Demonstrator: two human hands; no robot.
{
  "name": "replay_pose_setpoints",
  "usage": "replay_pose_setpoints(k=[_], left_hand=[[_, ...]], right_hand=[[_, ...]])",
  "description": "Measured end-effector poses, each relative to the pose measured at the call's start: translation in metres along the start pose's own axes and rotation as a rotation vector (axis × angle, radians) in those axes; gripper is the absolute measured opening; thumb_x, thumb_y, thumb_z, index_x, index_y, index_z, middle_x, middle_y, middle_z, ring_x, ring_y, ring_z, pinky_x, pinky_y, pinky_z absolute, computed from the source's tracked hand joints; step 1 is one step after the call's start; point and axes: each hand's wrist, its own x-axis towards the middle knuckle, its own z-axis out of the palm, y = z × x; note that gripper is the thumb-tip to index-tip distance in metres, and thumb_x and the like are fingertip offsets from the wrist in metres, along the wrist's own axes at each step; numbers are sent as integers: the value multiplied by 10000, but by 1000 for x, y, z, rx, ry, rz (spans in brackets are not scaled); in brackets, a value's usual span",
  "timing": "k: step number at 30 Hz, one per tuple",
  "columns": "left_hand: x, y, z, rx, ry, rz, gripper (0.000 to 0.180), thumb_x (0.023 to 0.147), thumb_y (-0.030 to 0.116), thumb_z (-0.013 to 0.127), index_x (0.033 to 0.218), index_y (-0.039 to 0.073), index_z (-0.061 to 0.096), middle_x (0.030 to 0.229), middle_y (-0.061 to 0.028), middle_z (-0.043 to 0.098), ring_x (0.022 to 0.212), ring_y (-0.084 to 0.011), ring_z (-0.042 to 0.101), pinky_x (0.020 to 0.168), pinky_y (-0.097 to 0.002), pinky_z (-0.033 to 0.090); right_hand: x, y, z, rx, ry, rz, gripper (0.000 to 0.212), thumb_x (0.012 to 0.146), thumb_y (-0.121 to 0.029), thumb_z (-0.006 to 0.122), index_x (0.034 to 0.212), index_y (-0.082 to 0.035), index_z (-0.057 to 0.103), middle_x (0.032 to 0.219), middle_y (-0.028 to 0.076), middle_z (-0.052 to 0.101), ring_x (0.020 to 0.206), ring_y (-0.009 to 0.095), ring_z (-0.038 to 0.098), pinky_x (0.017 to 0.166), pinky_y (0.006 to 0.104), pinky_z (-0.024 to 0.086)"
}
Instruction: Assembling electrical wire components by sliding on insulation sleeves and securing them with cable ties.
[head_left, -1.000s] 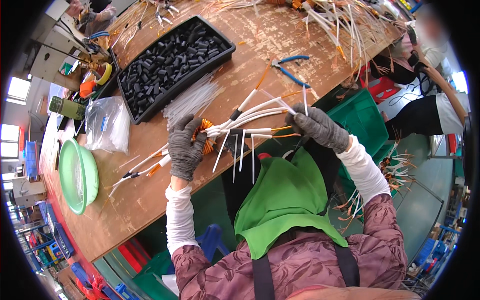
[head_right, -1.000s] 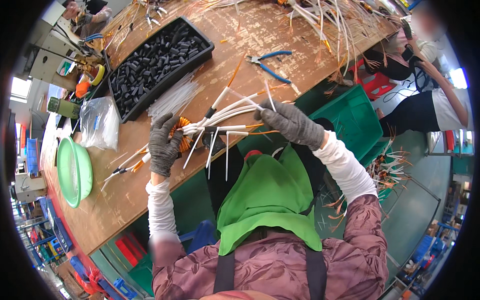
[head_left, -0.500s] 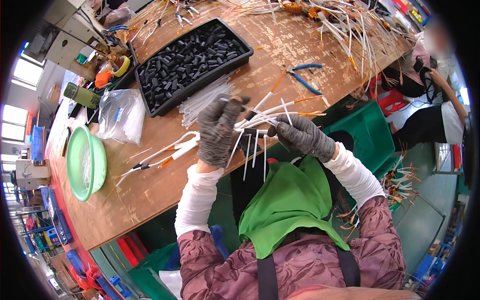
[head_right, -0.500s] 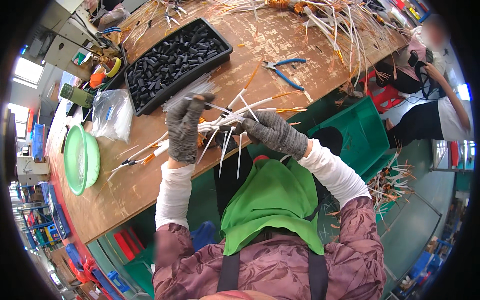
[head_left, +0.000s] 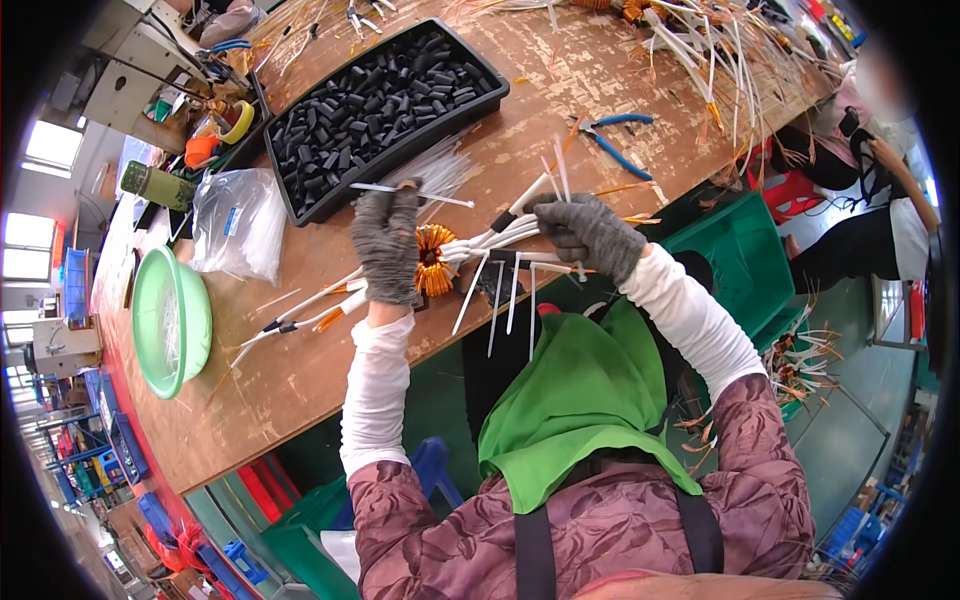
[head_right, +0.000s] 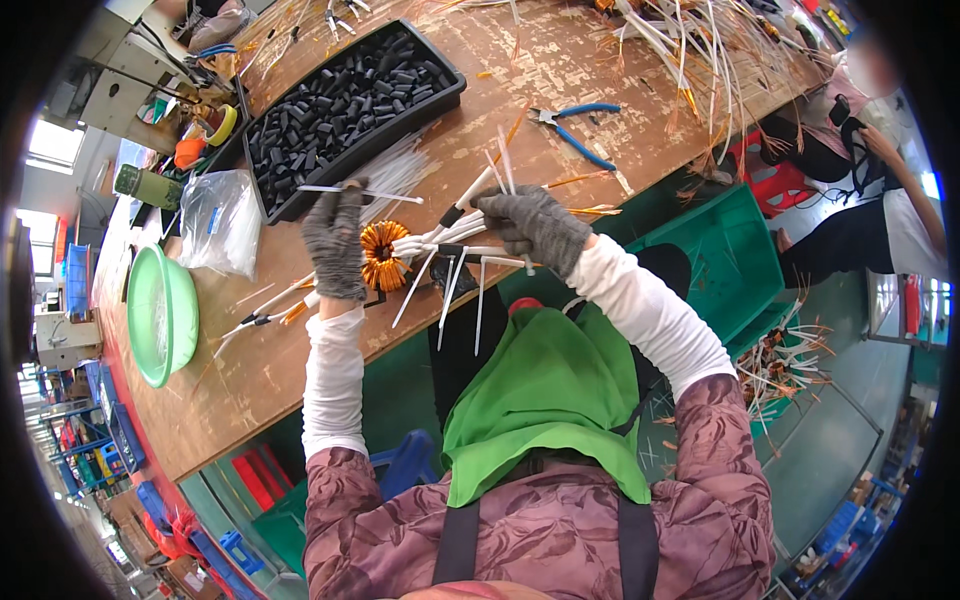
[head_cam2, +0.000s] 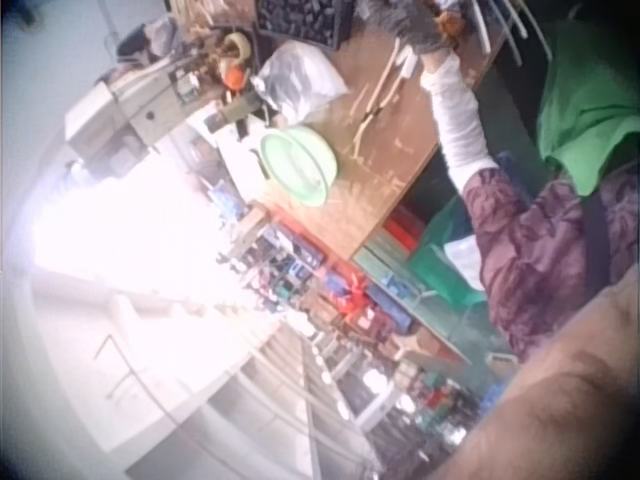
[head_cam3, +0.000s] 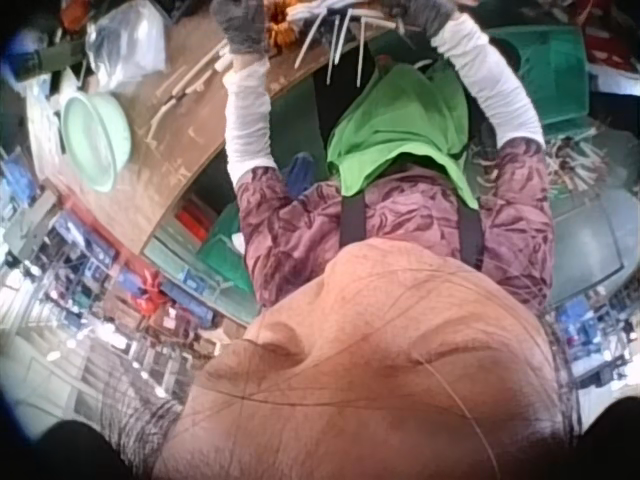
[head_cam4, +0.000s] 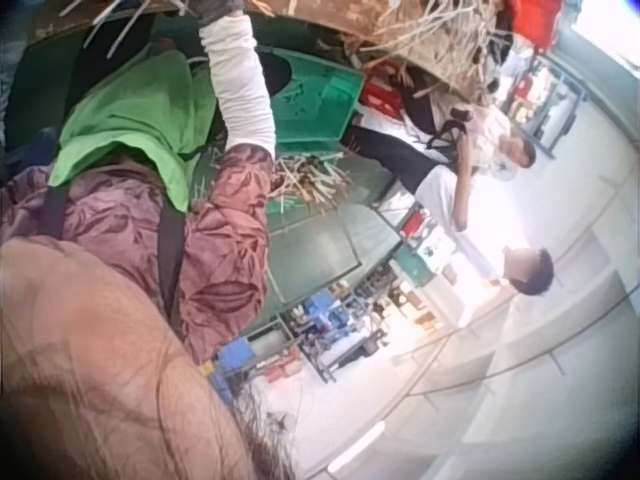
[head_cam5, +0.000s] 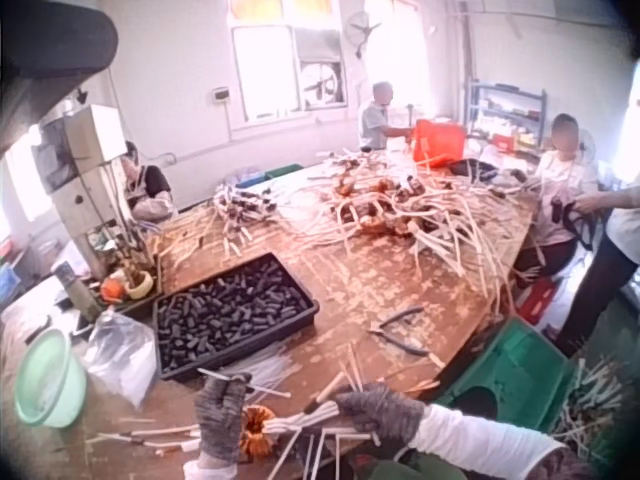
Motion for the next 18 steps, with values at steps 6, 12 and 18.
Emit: replay_pose_setpoints(k=[6,12,18], left_hand=[[-3,-5,22,240,-273,-164,226,856,187,584,906,-14,674,782,-109,668,716,-154,598,690,-280,456],[-6,-10,27,112,-263,-137,249,808,252,628,750,15,673,674,-175,601,632,-300,561,604,-379,421],[-7,-7,24,206,-280,-78,213,814,230,619,795,26,677,687,-165,601,687,-285,573,623,-365,428]], right_hand=[[20,21,6,-35,22,88,190,856,-131,545,1040,-81,555,664,-39,495,415,13,356,355,157,276],[34,24,-6,-151,-192,154,194,838,-232,602,965,-86,590,690,-19,553,418,7,422,323,137,292],[29,20,4,-238,-97,171,223,794,-304,643,850,-89,618,598,-39,492,405,33,361,335,190,227]])
